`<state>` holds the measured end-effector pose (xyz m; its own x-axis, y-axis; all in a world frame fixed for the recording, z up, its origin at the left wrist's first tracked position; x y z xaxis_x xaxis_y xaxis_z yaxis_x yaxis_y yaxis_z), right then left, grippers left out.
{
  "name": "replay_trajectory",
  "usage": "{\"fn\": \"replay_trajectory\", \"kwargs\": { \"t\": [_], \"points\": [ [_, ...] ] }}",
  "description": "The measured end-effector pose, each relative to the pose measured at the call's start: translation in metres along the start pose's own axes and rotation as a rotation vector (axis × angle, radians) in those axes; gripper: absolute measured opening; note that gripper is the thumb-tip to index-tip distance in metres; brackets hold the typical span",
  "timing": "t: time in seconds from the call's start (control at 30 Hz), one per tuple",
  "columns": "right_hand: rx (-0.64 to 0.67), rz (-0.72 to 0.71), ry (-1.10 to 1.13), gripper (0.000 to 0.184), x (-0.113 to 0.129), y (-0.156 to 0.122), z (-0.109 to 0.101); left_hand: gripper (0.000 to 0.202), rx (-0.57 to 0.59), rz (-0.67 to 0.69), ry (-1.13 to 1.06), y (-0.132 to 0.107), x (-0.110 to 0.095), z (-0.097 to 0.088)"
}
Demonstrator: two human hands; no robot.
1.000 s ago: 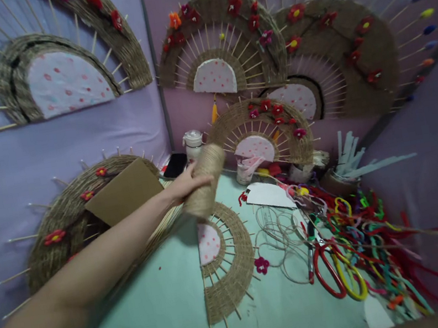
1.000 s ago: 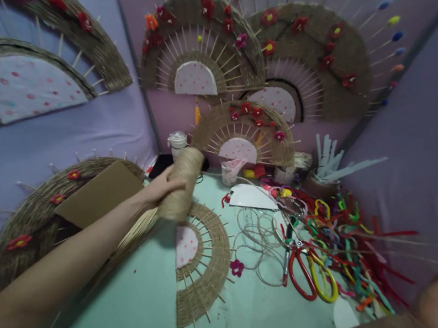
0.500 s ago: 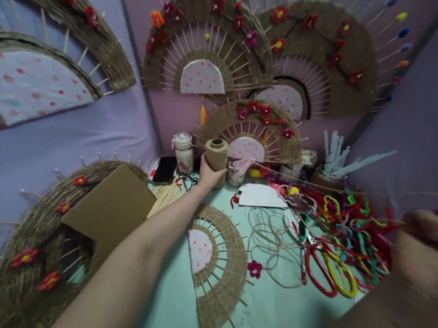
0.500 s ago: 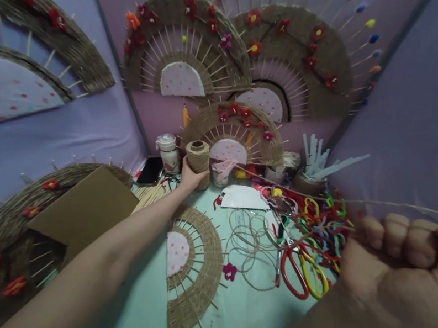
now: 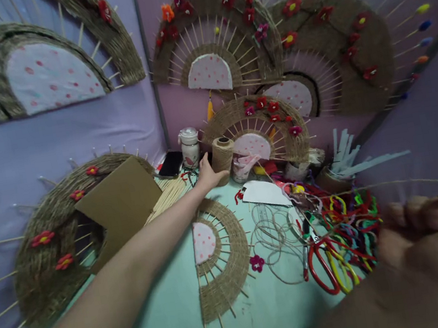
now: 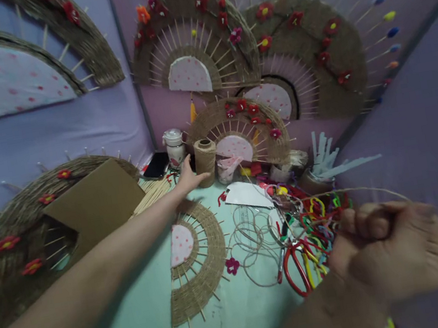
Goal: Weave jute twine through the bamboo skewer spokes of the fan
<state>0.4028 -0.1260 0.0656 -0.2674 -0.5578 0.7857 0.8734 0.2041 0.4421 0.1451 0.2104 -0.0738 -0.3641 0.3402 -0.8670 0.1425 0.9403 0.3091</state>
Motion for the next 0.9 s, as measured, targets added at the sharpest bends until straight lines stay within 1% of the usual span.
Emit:
{"fn": "replay_trajectory", "kwargs": {
  "t": [0.07, 0.1, 0.13, 0.17, 0.2, 0.23, 0.27, 0.3, 0.33, 0.4, 0.43, 0.47, 0.53, 0.6, 0.63, 0.7, 0.8, 0.83, 0.9],
  "points": [
    [-0.053, -0.022, -0.132, 0.019, -0.006, -0.001, -0.004, 0.078, 0.038, -0.033, 0.133, -0.032, 0.004, -0.027],
    [-0.052, -0.027, -0.219, 0.016, -0.011, -0.001, -0.003, 0.071, 0.073, -0.074, 0.186, -0.053, 0.011, -0.040],
    [0.018, -0.026, -0.355, 0.016, -0.018, -0.001, 0.003, 0.064, 0.112, -0.140, 0.255, -0.076, 0.021, -0.052],
    [0.130, -0.023, -0.502, 0.018, -0.028, -0.002, 0.013, 0.060, 0.152, -0.227, 0.332, -0.100, 0.033, -0.063],
    [0.272, -0.027, -0.651, 0.021, -0.039, -0.005, 0.025, 0.058, 0.209, -0.296, 0.407, -0.124, 0.044, -0.070],
    [0.425, -0.036, -0.793, 0.024, -0.052, -0.011, 0.037, 0.057, 0.266, -0.338, 0.469, -0.145, 0.051, -0.073],
    [0.559, -0.060, -0.917, 0.028, -0.064, -0.019, 0.048, 0.054, 0.305, -0.345, 0.535, -0.162, 0.053, -0.074],
    [0.650, -0.123, -1.011, 0.032, -0.071, -0.027, 0.058, 0.053, 0.317, -0.335, 0.598, -0.174, 0.052, -0.074],
    [0.701, -0.194, -1.064, 0.036, -0.074, -0.035, 0.066, 0.054, 0.304, -0.327, 0.657, -0.181, 0.050, -0.073],
    [0.797, -0.295, -1.056, 0.042, -0.076, -0.053, 0.083, 0.056, 0.280, -0.332, 0.741, -0.187, 0.045, -0.069],
    [0.854, -0.307, -1.021, 0.044, -0.076, -0.062, 0.090, 0.055, 0.271, -0.347, 0.760, -0.186, 0.043, -0.068],
    [0.920, -0.297, -0.982, 0.046, -0.077, -0.071, 0.097, 0.053, 0.271, -0.362, 0.758, -0.185, 0.042, -0.066],
    [1.027, -0.247, -0.930, 0.048, -0.078, -0.084, 0.106, 0.043, 0.290, -0.393, 0.679, -0.183, 0.043, -0.064],
    [1.064, -0.190, -0.921, 0.048, -0.078, -0.089, 0.109, 0.034, 0.296, -0.416, 0.547, -0.183, 0.044, -0.065],
    [1.067, -0.161, -0.922, 0.047, -0.078, -0.089, 0.109, 0.033, 0.292, -0.424, 0.489, -0.184, 0.044, -0.066],
    [1.078, -0.095, -0.923, 0.045, -0.081, -0.089, 0.109, 0.044, 0.277, -0.439, 0.427, -0.188, 0.041, -0.068],
    [1.158, -0.007, -0.932, 0.042, -0.089, -0.094, 0.110, 0.066, 0.290, -0.433, 0.486, -0.192, 0.031, -0.065],
    [1.189, 0.010, -0.933, 0.040, -0.091, -0.097, 0.110, 0.069, 0.301, -0.430, 0.532, -0.192, 0.028, -0.063],
    [1.229, 0.027, -0.927, 0.038, -0.093, -0.101, 0.112, 0.067, 0.329, -0.432, 0.609, -0.191, 0.023, -0.058]
  ]
}}
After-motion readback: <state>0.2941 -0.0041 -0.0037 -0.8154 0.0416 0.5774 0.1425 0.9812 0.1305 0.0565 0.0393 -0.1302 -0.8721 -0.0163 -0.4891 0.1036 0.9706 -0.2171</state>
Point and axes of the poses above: each hand's wrist, its own y-axis towards the middle knuckle, its own z-axis out of the palm, x = y × z, the point moved 9 cm from there along y, towards the middle knuckle, and after that the axes turned 1 degree about x, right-handed, at the moved point
